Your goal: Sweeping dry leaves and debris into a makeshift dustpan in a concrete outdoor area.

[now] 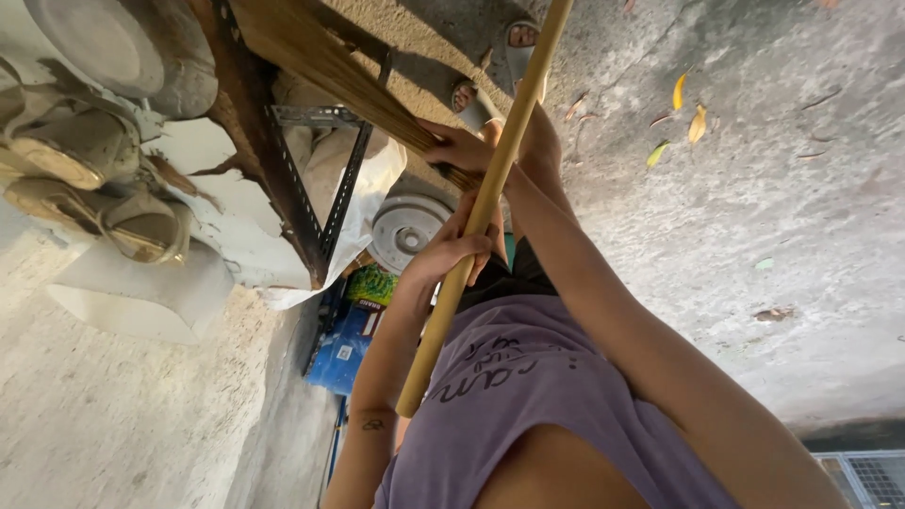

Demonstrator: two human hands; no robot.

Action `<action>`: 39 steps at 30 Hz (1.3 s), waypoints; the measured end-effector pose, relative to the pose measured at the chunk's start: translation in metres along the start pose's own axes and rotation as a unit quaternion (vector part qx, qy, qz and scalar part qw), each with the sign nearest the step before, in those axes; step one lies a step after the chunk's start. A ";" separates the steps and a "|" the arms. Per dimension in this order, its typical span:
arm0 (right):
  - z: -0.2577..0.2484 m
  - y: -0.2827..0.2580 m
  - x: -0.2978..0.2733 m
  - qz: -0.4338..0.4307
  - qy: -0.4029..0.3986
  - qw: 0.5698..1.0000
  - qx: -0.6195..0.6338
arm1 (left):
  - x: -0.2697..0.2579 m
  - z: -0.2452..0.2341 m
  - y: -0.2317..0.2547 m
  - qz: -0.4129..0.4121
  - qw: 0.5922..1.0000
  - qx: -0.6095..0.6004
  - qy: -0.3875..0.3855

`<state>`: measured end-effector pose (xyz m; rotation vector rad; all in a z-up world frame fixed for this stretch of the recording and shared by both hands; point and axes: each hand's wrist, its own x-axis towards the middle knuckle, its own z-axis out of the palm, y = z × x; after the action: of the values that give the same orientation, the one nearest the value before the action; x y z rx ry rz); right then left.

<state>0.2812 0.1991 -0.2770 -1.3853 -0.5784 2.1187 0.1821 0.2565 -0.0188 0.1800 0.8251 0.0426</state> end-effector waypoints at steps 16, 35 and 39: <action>-0.031 0.019 -0.153 -0.026 0.181 0.982 -0.045 | -0.043 -0.006 -0.014 0.006 0.999 -0.032 0.038; -0.067 0.008 -0.233 -0.035 0.264 0.961 -0.072 | -0.055 0.004 -0.017 0.036 0.995 -0.071 0.066; -0.064 -0.009 -0.274 -0.012 0.300 0.953 -0.048 | -0.058 0.004 -0.015 0.052 0.993 -0.081 0.072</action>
<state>0.4312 0.0333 -0.1065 -1.9479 -0.4441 1.5378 0.1452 0.2351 0.0240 0.0669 0.9505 0.2227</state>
